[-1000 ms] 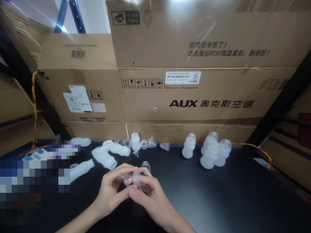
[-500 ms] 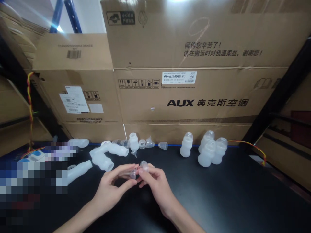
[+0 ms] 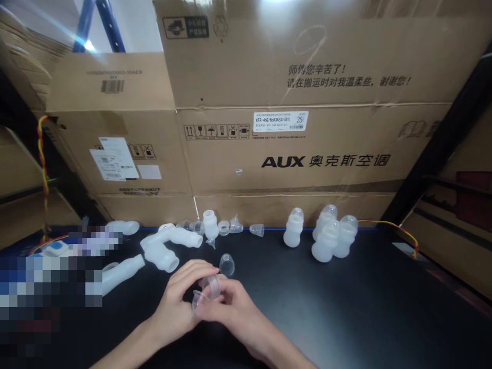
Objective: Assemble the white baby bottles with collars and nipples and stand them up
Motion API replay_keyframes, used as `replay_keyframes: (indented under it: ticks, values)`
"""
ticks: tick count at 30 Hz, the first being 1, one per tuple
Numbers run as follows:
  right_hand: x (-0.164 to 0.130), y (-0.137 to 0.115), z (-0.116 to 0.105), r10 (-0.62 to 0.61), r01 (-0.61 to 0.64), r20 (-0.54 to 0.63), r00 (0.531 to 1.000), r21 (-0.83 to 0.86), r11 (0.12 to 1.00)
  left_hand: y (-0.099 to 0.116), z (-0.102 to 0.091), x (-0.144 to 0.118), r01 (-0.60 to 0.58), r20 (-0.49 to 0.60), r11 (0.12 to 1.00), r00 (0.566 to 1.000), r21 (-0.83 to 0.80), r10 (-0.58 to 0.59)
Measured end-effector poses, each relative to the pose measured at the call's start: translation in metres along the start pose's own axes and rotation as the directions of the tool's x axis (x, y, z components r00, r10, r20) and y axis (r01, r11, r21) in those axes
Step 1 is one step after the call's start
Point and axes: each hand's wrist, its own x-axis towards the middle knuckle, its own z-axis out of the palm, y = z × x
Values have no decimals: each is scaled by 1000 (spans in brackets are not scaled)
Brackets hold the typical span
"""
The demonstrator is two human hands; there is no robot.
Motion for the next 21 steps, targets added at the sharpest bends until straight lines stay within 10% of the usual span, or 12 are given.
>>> replay_keyframes:
  ticks: [11,16,21]
  values:
    - [4,12,-4,3,-1,-18,1000,119,993,-5,-4,0,-77,-58,973,994,217,92]
    - [2,20,-7,-297,226,-216,930,-301,926,-8,-6,-1,-7,-95,955,995,297,37]
    - [-2,15,-11,-530,349,-51,846,-700,623,-8,-8,1,69,-158,943,987,326,-18]
